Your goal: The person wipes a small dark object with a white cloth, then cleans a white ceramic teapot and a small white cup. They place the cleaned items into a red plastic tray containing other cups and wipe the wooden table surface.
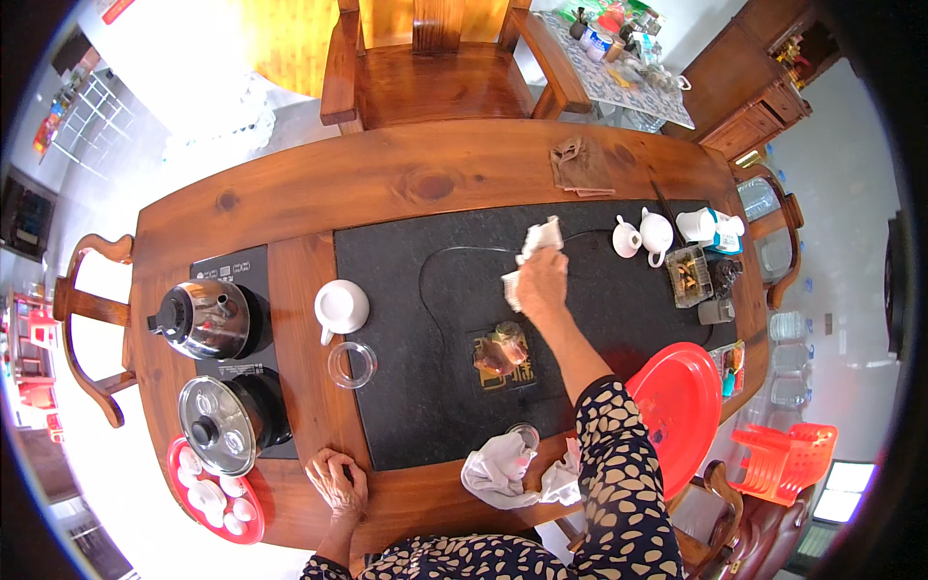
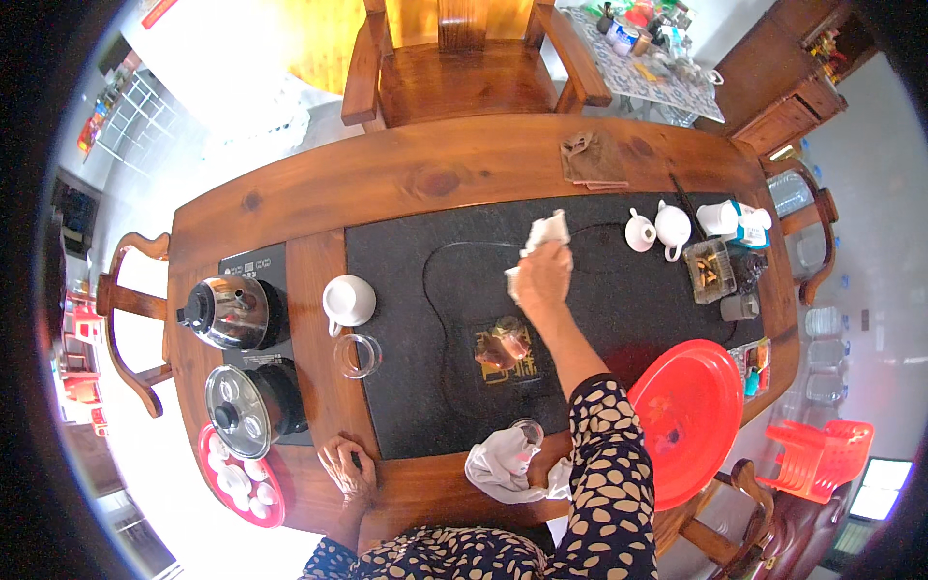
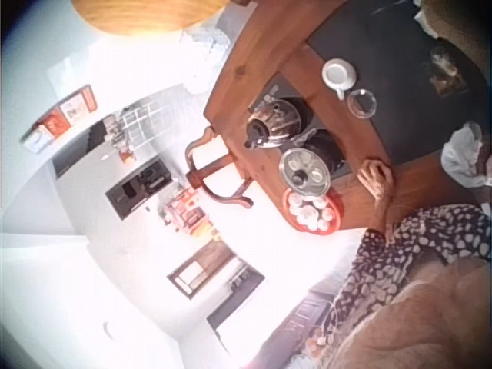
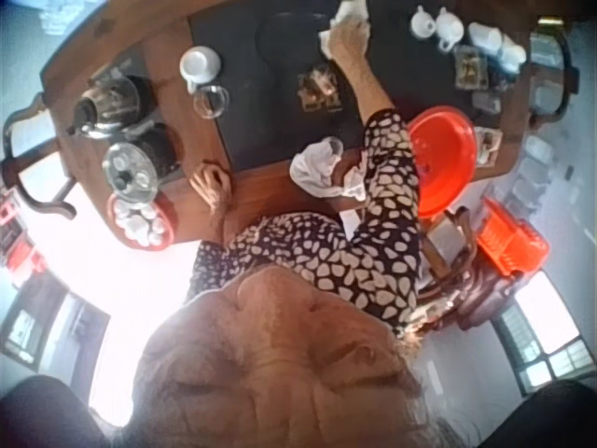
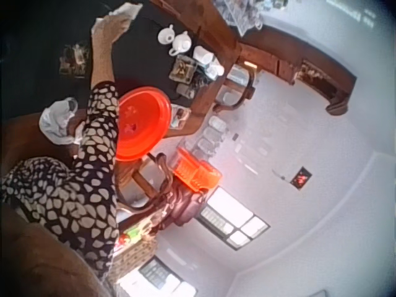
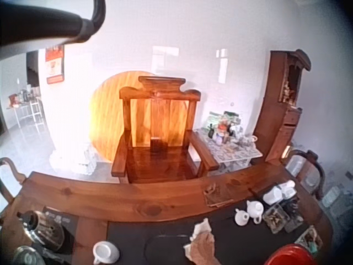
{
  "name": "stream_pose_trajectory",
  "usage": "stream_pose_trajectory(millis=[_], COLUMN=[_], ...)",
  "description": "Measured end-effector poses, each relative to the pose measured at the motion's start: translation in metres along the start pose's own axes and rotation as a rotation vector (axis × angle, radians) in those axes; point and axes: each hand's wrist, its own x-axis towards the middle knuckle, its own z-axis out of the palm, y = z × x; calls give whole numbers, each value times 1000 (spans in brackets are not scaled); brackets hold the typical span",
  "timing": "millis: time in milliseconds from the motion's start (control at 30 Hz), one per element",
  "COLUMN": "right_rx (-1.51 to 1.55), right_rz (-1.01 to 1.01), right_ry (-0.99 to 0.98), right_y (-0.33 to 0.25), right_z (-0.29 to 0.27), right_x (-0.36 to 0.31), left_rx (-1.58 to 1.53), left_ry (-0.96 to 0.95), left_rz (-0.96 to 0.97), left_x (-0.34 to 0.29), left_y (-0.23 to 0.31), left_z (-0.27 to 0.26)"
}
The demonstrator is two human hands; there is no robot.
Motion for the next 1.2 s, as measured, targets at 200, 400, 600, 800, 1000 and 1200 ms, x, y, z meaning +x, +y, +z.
stream_pose_trajectory(millis=[200,400,600,800,1000,1200], right_rx=[530,500,331,72,-82,-193], right_rz=[-461,-609,-135,57,69,-171], right_ry=[32,-46,68,-27,-121,-142], right_y=[-85,-59,44,94,101,72], right_z=[-43,-33,1,-3,-13,-44], right_x=[-3,3,7,11,-12,-79], left_rx=[0,-16,-18,16,-7,-22], left_ry=[28,37,45,52,40,72], left_rz=[29,45,45,68,72,106], left_x=[1,1,3,2,0,0], left_y=[0,1,7,3,-2,-4], left_z=[-1,1,-2,1,3,3])
